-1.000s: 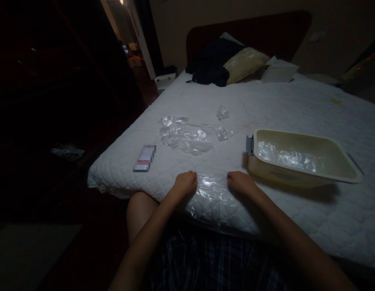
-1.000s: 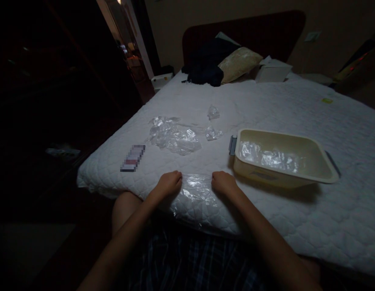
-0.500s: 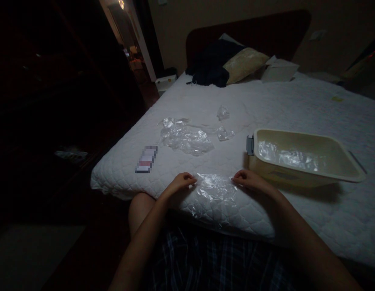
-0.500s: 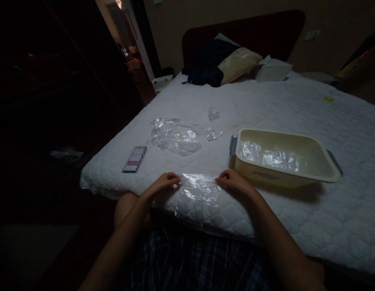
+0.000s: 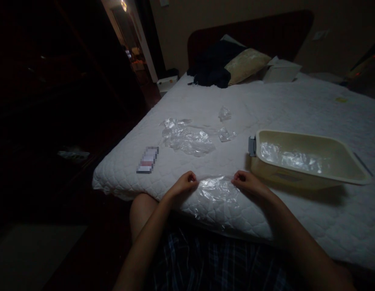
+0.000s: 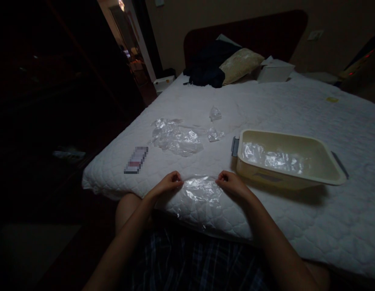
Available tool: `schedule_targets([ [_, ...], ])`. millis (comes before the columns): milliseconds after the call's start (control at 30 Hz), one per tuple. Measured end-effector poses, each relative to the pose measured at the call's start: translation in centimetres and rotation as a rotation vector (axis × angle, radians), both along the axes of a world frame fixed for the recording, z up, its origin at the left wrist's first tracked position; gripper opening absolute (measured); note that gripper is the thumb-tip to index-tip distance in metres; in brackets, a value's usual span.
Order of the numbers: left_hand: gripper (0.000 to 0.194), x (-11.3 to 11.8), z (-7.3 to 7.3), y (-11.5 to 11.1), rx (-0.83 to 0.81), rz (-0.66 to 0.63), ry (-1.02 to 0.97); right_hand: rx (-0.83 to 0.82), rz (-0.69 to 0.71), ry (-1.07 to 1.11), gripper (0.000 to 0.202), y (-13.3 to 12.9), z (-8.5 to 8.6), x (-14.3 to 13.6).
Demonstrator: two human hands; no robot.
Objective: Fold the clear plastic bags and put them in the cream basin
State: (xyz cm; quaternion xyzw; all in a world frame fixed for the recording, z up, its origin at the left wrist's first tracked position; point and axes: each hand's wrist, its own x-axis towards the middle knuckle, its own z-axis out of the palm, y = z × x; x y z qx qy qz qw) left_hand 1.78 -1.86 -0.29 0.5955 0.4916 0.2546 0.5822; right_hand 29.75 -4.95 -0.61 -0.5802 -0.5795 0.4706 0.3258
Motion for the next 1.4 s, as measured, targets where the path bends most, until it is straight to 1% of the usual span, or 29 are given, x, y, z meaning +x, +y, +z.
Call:
schedule_targets([
  [67, 0.024, 0.2, -0.1, 0.1, -0.013, 0.032, -0.075, 0.009, -0.031, 0.061, 0.024, 0.1, 0.2, -0.3],
  [167, 0.025, 0.7, 0.0, 0.2, -0.023, 0.124, -0.229, 0.023, -0.073, 0.144, 0.023, 0.6, 0.0, -0.8],
  [267, 0.027, 0.8, 0.3, 0.3, -0.083, 0.188, -0.295, 0.059, -0.075, 0.147, 0.025, 1.4, -0.4, -1.3],
  [367, 0.032, 0.5, 0.5, 0.6, -0.144, 0.169, -0.267, 0.079, -0.076, 0.11, 0.027, 2.0, -0.8, -1.5],
  [433, 0.035, 0.4, 0.4, 0.9, -0.132, 0.144, -0.242, 0.088, -0.085, 0.095, 0.028, 1.9, -0.9, -1.6],
  [600, 0.027, 0.3, -0.2, 1.5, -0.114, 0.098, -0.203, 0.082, -0.1, 0.12, 0.031, 1.2, -0.8, -1.5],
  [733, 0.027, 0.2, -0.4, 1.5, -0.133, 0.102, -0.228, 0.044, -0.105, 0.134, 0.035, 1.0, -0.7, -1.4],
  [900, 0.031, 0.0, 0.0, 0.9, -0.169, 0.123, -0.268, 0.02, -0.097, 0.03, 0.038, 0.8, -0.2, -1.4],
  [1000, 0.034, 0.0, 0.2, 0.6, -0.098, 0.09, -0.263, 0.051, -0.092, -0.001, 0.035, 0.7, -0.1, -1.5],
  [1100, 0.033, 0.1, -0.1, 0.6, -0.024, 0.085, -0.217, 0.086, -0.084, 0.009, 0.03, 0.6, 0.0, -1.6],
  [1200, 0.03, 0.3, -0.6, 0.8, -0.011, 0.109, -0.186, 0.093, -0.08, 0.007, 0.029, 0.6, 0.0, -1.6],
  [1400, 0.034, 0.5, -1.2, 0.8, 0.01, 0.153, -0.191, 0.103, -0.074, -0.006, 0.029, 0.7, -0.2, -1.6],
])
